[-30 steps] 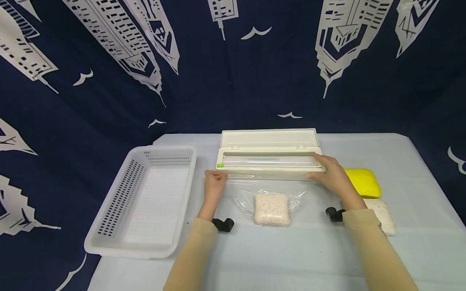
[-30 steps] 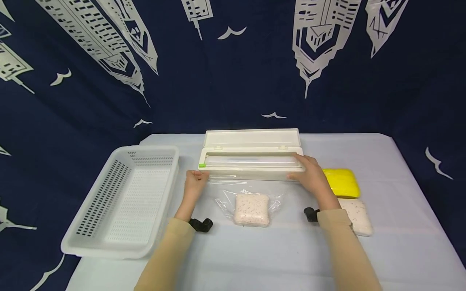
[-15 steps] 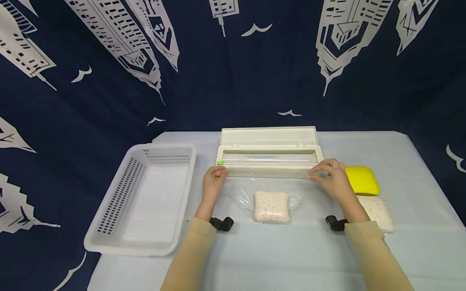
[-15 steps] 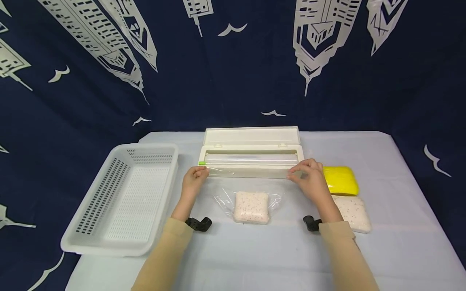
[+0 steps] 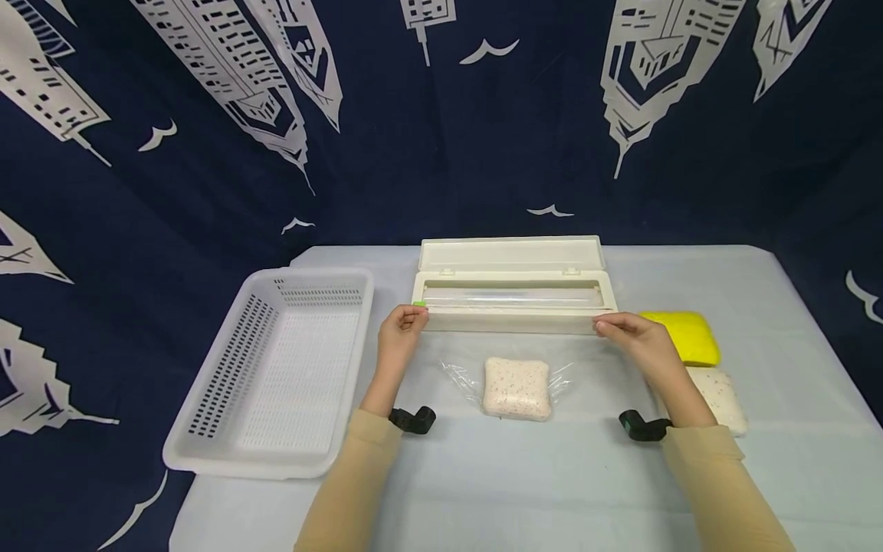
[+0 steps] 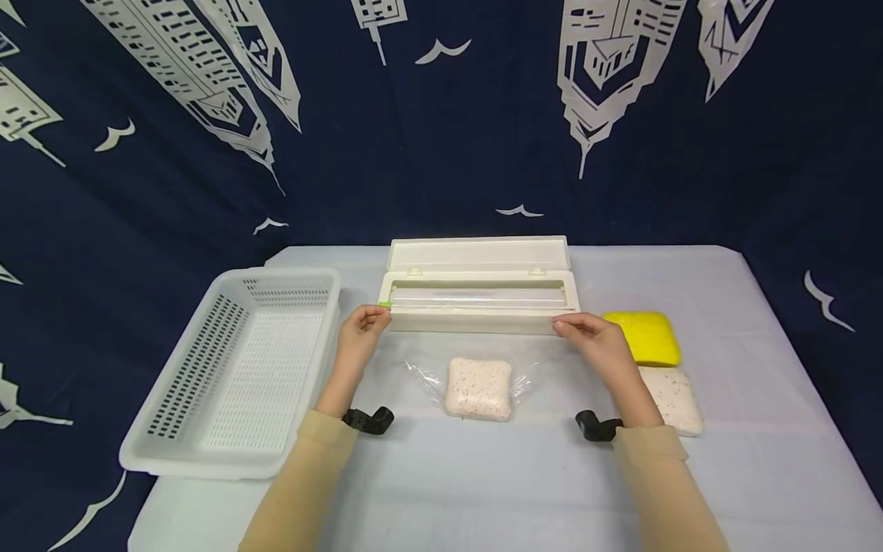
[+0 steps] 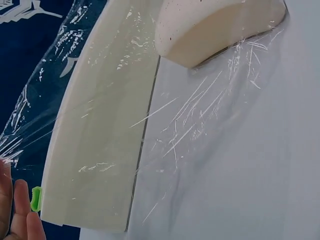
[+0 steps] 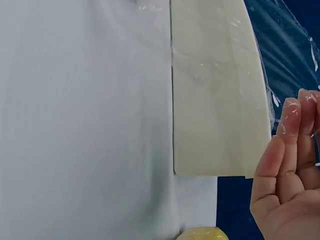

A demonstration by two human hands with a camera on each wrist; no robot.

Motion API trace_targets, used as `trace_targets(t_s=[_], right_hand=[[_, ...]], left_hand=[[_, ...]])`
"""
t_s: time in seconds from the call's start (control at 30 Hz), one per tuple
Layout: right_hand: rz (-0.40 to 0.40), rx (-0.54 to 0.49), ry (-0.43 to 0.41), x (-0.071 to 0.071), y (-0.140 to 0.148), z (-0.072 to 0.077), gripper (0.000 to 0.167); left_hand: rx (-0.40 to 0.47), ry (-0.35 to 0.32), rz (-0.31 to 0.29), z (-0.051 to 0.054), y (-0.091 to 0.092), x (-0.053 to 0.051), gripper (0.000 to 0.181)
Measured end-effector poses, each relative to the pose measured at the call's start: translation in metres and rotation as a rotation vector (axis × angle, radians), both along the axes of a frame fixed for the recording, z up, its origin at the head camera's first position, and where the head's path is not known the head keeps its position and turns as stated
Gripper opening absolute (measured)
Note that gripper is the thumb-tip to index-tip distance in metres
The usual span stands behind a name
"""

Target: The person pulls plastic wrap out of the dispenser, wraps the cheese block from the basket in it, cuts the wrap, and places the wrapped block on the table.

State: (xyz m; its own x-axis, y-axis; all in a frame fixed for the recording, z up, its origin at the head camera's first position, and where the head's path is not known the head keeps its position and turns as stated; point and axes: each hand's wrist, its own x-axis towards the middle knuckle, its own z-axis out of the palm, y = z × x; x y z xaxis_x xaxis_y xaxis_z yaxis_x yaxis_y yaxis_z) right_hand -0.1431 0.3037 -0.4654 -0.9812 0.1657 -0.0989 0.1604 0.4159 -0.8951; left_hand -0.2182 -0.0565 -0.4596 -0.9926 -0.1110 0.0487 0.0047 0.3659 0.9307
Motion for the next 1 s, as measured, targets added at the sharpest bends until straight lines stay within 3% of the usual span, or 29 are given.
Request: trace_targets(t_s=[0.2,0.37,0.57,0.73,1.0], right_hand=[[-0.013,-0.005,0.021,0.01,-0.001,0.001,0.046],[0.003,0.101,0.007,0.028,-0.001,0.006,0.045],[0.006,0.294,0.058,0.051,-0.006,0.006,0.023],[0.01,0.439,0.183,0.07,-0.014,0.004,0.006],[0.134,0.546,0.339,0.095,-0.017,-0.009,0.021]], left_hand=[[-0.042,0.045,-0.005,0.001,-0.009,0.012,0.012],[-0.116,0.061,-0.03,0.003,-0.015,0.028,0.009],[-0.232,0.083,-0.042,0.004,-0.022,0.053,0.005],[-0.263,0.093,-0.059,-0.004,-0.032,0.075,0.005],[-0.357,0.135,-0.107,-0.033,-0.049,0.1,0.005]])
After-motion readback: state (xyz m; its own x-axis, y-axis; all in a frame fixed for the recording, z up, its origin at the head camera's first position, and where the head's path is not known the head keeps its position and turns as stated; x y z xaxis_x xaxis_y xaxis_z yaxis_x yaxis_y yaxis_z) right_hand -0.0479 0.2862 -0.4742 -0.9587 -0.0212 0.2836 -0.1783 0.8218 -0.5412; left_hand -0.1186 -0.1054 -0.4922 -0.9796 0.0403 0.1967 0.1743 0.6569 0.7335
